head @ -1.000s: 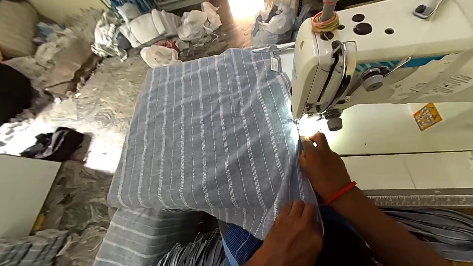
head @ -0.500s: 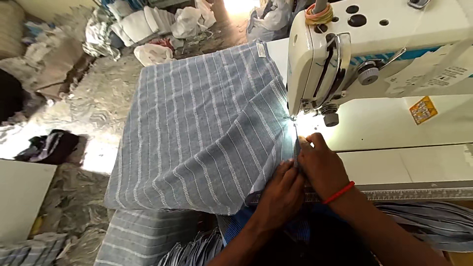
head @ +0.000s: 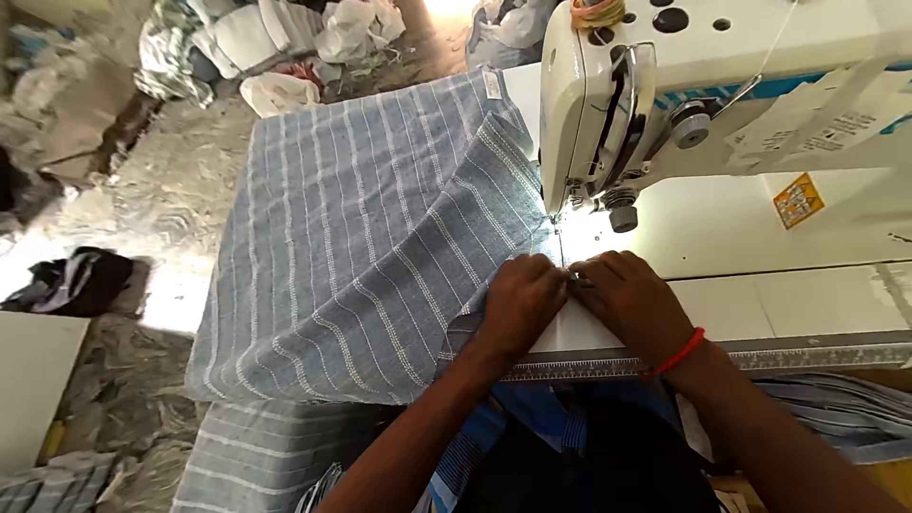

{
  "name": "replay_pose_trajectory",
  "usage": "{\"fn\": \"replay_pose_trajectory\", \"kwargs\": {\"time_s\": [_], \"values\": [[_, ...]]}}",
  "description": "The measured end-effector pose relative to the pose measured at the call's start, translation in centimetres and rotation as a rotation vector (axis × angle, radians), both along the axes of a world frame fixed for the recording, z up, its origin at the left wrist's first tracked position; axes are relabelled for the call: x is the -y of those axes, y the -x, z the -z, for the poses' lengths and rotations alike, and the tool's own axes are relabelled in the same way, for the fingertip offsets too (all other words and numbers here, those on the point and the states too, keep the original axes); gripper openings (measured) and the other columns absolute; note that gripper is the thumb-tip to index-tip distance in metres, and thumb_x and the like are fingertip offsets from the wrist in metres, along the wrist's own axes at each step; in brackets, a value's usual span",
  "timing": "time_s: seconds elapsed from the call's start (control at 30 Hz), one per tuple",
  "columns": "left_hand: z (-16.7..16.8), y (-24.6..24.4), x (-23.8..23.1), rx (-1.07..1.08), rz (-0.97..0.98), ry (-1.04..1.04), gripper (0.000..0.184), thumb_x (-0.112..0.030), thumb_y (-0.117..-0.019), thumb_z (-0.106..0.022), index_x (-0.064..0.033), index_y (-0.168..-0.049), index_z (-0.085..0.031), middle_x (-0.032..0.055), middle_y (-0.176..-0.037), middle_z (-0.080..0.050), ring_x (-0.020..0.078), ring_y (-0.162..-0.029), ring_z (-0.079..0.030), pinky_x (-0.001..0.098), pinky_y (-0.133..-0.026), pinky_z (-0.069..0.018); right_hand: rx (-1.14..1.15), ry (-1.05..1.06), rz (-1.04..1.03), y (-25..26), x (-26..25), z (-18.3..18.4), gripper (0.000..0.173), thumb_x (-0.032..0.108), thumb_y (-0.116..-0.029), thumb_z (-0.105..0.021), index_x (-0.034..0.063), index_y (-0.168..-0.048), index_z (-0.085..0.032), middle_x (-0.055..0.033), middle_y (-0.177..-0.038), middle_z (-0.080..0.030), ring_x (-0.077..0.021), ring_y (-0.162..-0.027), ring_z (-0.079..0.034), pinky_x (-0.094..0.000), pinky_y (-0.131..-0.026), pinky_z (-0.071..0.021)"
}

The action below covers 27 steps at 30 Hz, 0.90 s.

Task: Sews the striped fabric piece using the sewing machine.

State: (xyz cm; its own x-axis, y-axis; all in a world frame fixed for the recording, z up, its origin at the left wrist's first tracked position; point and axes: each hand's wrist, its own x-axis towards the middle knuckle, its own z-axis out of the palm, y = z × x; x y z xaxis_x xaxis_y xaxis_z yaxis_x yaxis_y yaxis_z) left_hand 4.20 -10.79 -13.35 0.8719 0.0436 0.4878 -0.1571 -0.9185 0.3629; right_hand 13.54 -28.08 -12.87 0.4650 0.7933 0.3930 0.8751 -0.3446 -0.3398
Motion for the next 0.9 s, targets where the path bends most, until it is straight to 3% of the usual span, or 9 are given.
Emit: {"fn": "replay_pose_trajectory", "kwargs": {"time_s": [0.07,0.2,0.37,0.47,0.53,0.6,0.67,0.8,0.9], "values": [[-1.0,0.0,-0.4,-0.12,-0.021,0.115,0.017,-0.017,-0.0958,-0.064,-0.0072,-0.1,-0.076,0.0088,-0.097,-0.07,0.0248,-0.097,-0.066,0.0405,-0.085,-0.0547,-0.027,-0.012,0.028,-0.9,-0.8,-0.1,0.021,0.022,-0.1034,-0.059,0.0048,-0.101,-0.071,-0.0134,-0.092,-0.068,-0.0316,-0.089,-0.067,-0.0443,-0.076,-0.0562],[-2.6,-0.5,-1.0,-0.304,-0.167,0.202,0.019,-0.02,-0.0949,-0.068,-0.002,-0.092,-0.07,0.0121,-0.089,-0.065,0.0274,-0.087,-0.065,0.0433,-0.077,-0.0549,-0.275,0.146,0.186,-1.3,-2.5,-2.5,0.018,0.021,-0.0989,-0.064,0.0031,-0.096,-0.069,-0.014,-0.087,-0.066,-0.0319,-0.082,-0.068,-0.0509,-0.068,-0.055],[-1.4,-0.7,-2.6,-0.191,0.011,0.152,0.016,-0.008,-0.0951,-0.065,-0.0092,-0.107,-0.075,0.0076,-0.102,-0.071,0.025,-0.102,-0.064,0.0403,-0.09,-0.0535,0.121,-0.023,-0.081,-2.6,-1.1,0.0,0.021,0.021,-0.1046,-0.057,0.0062,-0.102,-0.072,-0.0136,-0.095,-0.068,-0.0306,-0.083,-0.068,-0.0416,-0.063,-0.0563],[-1.0,-0.5,-2.3,-0.136,0.022,0.056,0.018,-0.018,-0.0939,-0.064,-0.0104,-0.105,-0.076,0.007,-0.104,-0.072,0.0258,-0.105,-0.065,0.041,-0.09,-0.0541,0.132,-0.02,-0.051,-2.2,-1.4,0.1,0.02,0.017,-0.1038,-0.057,0.004,-0.099,-0.071,-0.0136,-0.09,-0.065,-0.0296,-0.076,-0.067,-0.0411,-0.058,-0.0538],[-2.1,-1.5,-1.5,-0.258,-0.115,0.114,0.019,-0.026,-0.0952,-0.068,-0.0079,-0.096,-0.074,0.0107,-0.102,-0.069,0.0275,-0.099,-0.066,0.0441,-0.083,-0.0557,-0.048,0.089,0.106,-1.7,-2.3,-1.2,0.02,0.021,-0.1011,-0.059,0.0044,-0.095,-0.069,-0.0125,-0.086,-0.065,-0.0292,-0.072,-0.067,-0.045,-0.055,-0.0526],[-4.0,-3.4,-1.5,-0.494,-0.236,0.175,0.027,-0.03,-0.0951,-0.07,-0.003,-0.091,-0.071,0.0154,-0.105,-0.063,0.0306,-0.099,-0.064,0.0481,-0.082,-0.0548,-0.234,0.181,0.255,-1.4,-3.4,-2.5,0.021,0.023,-0.1004,-0.06,0.0045,-0.099,-0.069,-0.0149,-0.09,-0.067,-0.0333,-0.076,-0.068,-0.0518,-0.06,-0.0527],[-5.4,-5.4,-2.1,-0.711,-0.286,0.17,0.033,-0.033,-0.0957,-0.069,-0.0011,-0.089,-0.07,0.019,-0.113,-0.06,0.0329,-0.102,-0.064,0.051,-0.083,-0.0555,-0.134,0.165,0.286,-1.1,-3.8,-1.9,0.018,0.019,-0.1031,-0.057,0.0064,-0.107,-0.07,-0.0175,-0.099,-0.069,-0.0369,-0.081,-0.07,-0.0521,-0.06,-0.0546],[-5.9,-8.5,-3.6,-0.826,-0.347,0.145,0.037,-0.032,-0.0933,-0.072,-0.0003,-0.113,-0.068,0.0282,-0.133,-0.054,0.0424,-0.108,-0.064,0.059,-0.086,-0.0561,0.082,0.129,0.266,-0.1,-3.6,-0.3,0.028,-0.001,-0.0998,-0.054,0.0058,-0.121,-0.072,-0.0212,-0.115,-0.065,-0.0406,-0.097,-0.065,-0.0514,-0.077,-0.0528],[-5.6,-9.6,-4.4,-0.735,-0.335,0.125,0.045,-0.03,-0.0917,-0.075,-0.0018,-0.125,-0.063,0.0268,-0.136,-0.053,0.0419,-0.114,-0.063,0.058,-0.089,-0.0558,0.083,0.16,0.306,-0.1,-4.2,-0.2,0.034,-0.005,-0.0976,-0.053,0.004,-0.125,-0.071,-0.0236,-0.114,-0.064,-0.0418,-0.1,-0.063,-0.0527,-0.078,-0.0509]]}}
